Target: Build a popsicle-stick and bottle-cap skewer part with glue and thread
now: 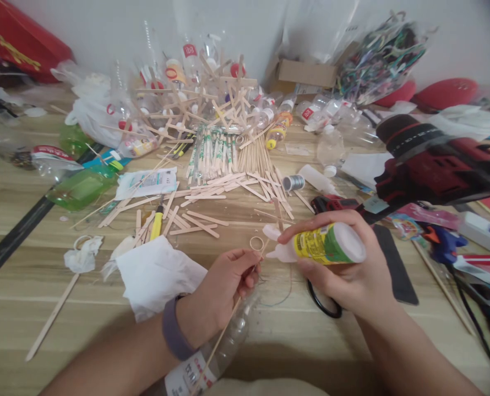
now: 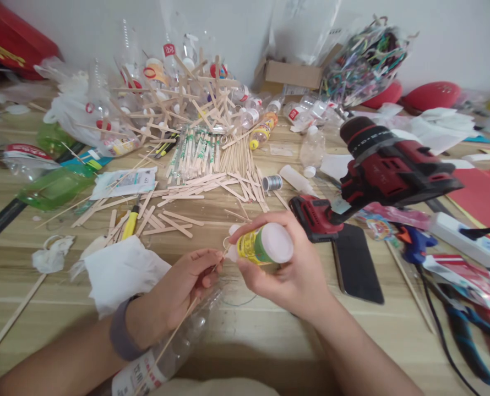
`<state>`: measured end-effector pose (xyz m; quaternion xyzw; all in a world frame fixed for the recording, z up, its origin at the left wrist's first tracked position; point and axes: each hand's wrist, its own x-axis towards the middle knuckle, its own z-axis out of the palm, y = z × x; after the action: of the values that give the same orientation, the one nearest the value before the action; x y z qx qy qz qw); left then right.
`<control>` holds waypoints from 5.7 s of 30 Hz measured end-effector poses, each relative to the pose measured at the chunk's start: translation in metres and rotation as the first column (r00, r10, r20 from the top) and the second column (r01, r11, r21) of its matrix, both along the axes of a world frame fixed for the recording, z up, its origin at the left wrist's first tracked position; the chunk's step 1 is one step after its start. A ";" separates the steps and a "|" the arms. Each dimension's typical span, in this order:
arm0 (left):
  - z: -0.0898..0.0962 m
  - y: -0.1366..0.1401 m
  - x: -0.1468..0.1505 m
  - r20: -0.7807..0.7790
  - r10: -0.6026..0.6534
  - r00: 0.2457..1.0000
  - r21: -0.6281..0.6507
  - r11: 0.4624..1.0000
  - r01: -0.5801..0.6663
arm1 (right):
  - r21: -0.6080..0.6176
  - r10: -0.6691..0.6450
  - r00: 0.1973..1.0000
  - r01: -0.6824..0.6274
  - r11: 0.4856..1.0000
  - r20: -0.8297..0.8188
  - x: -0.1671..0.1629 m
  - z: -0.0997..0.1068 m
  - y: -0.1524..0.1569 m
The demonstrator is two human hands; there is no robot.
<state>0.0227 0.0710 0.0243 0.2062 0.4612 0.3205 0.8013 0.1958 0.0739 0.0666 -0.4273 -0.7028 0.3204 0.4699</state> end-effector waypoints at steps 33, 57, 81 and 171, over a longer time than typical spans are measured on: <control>0.000 -0.001 0.001 0.052 0.033 0.998 -0.024 0.999 -0.032 | 0.006 0.032 0.999 -0.032 0.999 0.005 -0.004 -0.005 -0.002; -0.001 0.000 0.001 0.093 0.040 0.995 -0.100 0.995 -0.030 | 0.115 0.071 0.990 -0.085 0.990 0.119 0.000 -0.011 0.001; -0.001 0.001 0.002 0.062 0.009 0.998 -0.141 0.990 0.000 | 0.085 0.083 0.981 -0.099 0.991 0.175 0.005 -0.008 0.004; -0.002 -0.002 0.001 0.131 0.022 0.991 -0.051 0.999 -0.016 | 0.108 0.080 0.992 -0.091 0.990 0.103 0.005 -0.010 -0.002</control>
<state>0.0237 0.0689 0.0221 0.1601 0.4174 0.3292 0.8317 0.2006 0.0720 0.0571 -0.3849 -0.7596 0.2788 0.4441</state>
